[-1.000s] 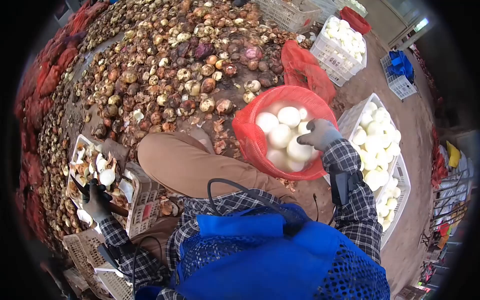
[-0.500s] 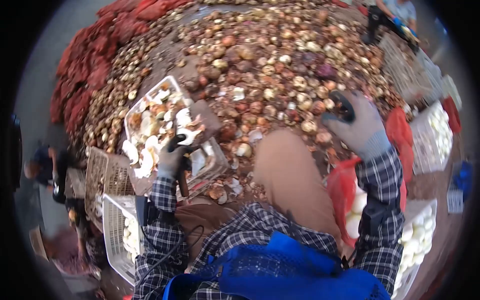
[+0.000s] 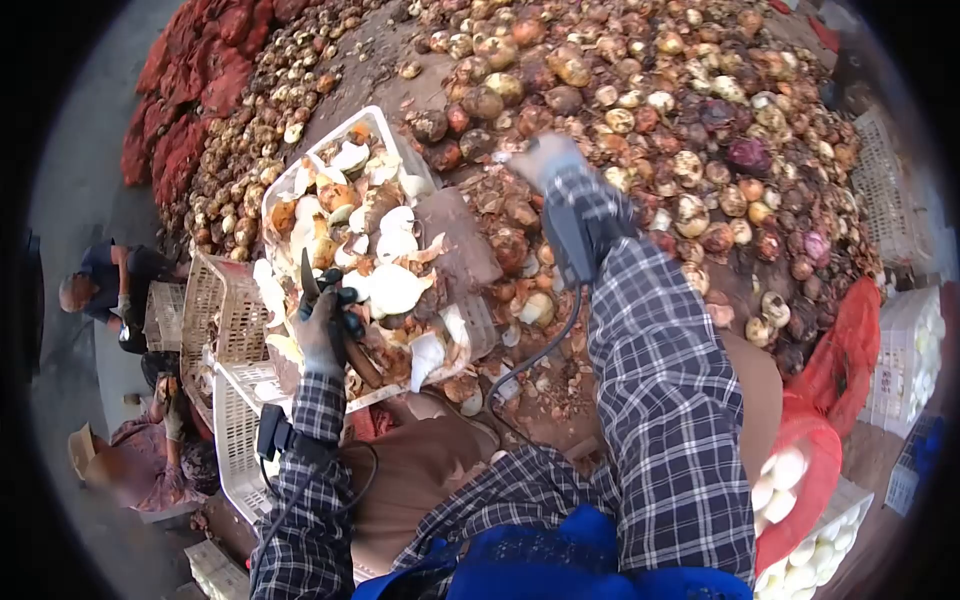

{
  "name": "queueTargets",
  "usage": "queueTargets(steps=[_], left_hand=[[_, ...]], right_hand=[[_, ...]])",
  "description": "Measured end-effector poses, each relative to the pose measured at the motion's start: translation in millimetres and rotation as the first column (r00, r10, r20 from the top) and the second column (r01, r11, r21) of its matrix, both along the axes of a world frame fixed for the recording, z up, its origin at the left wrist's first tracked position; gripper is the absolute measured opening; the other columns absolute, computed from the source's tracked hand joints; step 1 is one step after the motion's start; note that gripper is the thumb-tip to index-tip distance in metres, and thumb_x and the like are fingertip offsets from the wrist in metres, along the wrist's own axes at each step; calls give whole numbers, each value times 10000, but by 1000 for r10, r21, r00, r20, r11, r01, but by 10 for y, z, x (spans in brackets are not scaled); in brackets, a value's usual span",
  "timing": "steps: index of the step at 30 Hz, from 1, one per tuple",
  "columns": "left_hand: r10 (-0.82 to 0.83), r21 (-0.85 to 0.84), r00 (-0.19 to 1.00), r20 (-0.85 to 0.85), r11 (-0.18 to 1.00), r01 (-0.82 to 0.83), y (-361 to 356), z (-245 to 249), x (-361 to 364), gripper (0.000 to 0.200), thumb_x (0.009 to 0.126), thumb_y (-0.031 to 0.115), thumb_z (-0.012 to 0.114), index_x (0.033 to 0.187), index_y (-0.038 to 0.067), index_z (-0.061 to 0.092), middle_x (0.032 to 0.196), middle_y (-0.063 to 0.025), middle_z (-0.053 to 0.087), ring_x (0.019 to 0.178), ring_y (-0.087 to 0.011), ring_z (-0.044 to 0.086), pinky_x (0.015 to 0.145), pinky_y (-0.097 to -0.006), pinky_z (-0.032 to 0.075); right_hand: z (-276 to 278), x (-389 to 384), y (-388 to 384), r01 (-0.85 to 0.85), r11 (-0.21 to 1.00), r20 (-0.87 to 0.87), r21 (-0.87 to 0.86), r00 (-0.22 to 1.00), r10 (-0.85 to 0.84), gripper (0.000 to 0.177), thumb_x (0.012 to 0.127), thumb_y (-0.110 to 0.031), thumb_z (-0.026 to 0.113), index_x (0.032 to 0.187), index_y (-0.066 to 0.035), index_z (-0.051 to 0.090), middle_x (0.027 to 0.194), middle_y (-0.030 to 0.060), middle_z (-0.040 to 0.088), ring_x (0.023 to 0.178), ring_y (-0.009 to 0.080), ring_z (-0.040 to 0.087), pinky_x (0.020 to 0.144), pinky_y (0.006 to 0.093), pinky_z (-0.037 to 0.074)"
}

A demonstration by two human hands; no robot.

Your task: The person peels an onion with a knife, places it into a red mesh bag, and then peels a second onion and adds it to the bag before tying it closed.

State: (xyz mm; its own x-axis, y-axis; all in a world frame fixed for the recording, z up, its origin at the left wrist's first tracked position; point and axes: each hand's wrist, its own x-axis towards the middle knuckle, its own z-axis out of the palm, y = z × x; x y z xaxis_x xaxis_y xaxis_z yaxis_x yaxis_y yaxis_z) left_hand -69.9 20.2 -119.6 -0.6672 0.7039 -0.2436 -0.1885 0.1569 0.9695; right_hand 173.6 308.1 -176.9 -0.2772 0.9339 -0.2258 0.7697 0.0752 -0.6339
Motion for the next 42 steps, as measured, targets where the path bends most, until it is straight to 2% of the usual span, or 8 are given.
queueTargets(steps=[14, 18, 21, 24, 31, 35, 37, 42], left_hand=[[180, -43, 947, -266, 979, -199, 24, -120, 293, 319, 916, 101, 559, 1218, 0, 537, 800, -52, 628, 567, -53, 516, 455, -173, 406], [184, -21, 932, -313, 979, -201, 68, -122, 310, 329, 915, 94, 554, 1225, -13, 534, 812, -51, 633, 598, -53, 520, 514, -174, 399], [146, -118, 912, -384, 972, -205, 39, -113, 273, 325, 905, 91, 568, 1211, -15, 546, 829, -53, 641, 610, -61, 530, 540, -186, 406], [124, -131, 870, -476, 969, -210, 16, -165, 207, 335, 904, 121, 569, 1215, -4, 563, 820, -37, 633, 603, -65, 521, 545, -186, 400], [125, -141, 911, -394, 971, -194, 88, -79, 332, 336, 896, 159, 582, 1194, 6, 584, 818, -12, 615, 646, -59, 520, 559, -181, 390], [149, -127, 951, -271, 974, -189, 21, -101, 291, 323, 885, 137, 609, 1183, 13, 593, 854, -12, 625, 691, -65, 540, 585, -180, 406], [160, -56, 965, -210, 983, -175, 36, -116, 294, 316, 883, 105, 624, 1187, 23, 596, 898, -21, 644, 699, -61, 547, 594, -181, 417], [133, -82, 916, -378, 981, -176, 20, -206, 236, 316, 881, 47, 589, 1191, -13, 567, 872, -49, 645, 699, -86, 572, 619, -215, 471]], right_hand=[[-1085, -394, -837, -55, 993, 224, -100, 972, 76, 518, 851, -450, 576, 1208, -75, 570, 1281, 148, 501, 1208, 285, 453, 1021, 417, 372], [-1093, -8, -229, 350, 936, 446, 38, 832, -329, 553, 852, -485, 577, 1251, -104, 539, 1305, 118, 487, 1201, 270, 451, 1050, 393, 362], [-1131, 243, 128, 238, 897, 547, -373, 837, 6, 681, 790, -490, 661, 1295, -62, 502, 1340, 149, 471, 1240, 305, 442, 984, 426, 423], [-1293, 199, 98, 159, 965, 689, -210, 724, 30, 701, 754, -533, 671, 1242, -44, 554, 1318, 153, 509, 1207, 301, 494, 974, 416, 435], [-1211, 353, -39, 103, 987, 642, -125, 767, 1, 729, 712, -538, 713, 1213, -30, 568, 1225, 145, 587, 1151, 274, 552, 954, 374, 457], [-1376, 506, -198, 451, 885, 191, -116, 884, -426, 669, 663, -385, 802, 1172, -8, 588, 1133, 169, 626, 1058, 299, 601, 902, 347, 476], [-1730, 554, -305, 506, 772, -678, -384, 414, -608, 471, 717, -234, 773, 1103, 0, 639, 1004, 114, 672, 867, 249, 644, 755, 359, 510], [-1037, 414, -585, -136, 804, -762, -579, -260, -593, 326, 814, -83, 630, 1130, -8, 598, 1105, 119, 619, 961, 246, 631, 806, 440, 569]])
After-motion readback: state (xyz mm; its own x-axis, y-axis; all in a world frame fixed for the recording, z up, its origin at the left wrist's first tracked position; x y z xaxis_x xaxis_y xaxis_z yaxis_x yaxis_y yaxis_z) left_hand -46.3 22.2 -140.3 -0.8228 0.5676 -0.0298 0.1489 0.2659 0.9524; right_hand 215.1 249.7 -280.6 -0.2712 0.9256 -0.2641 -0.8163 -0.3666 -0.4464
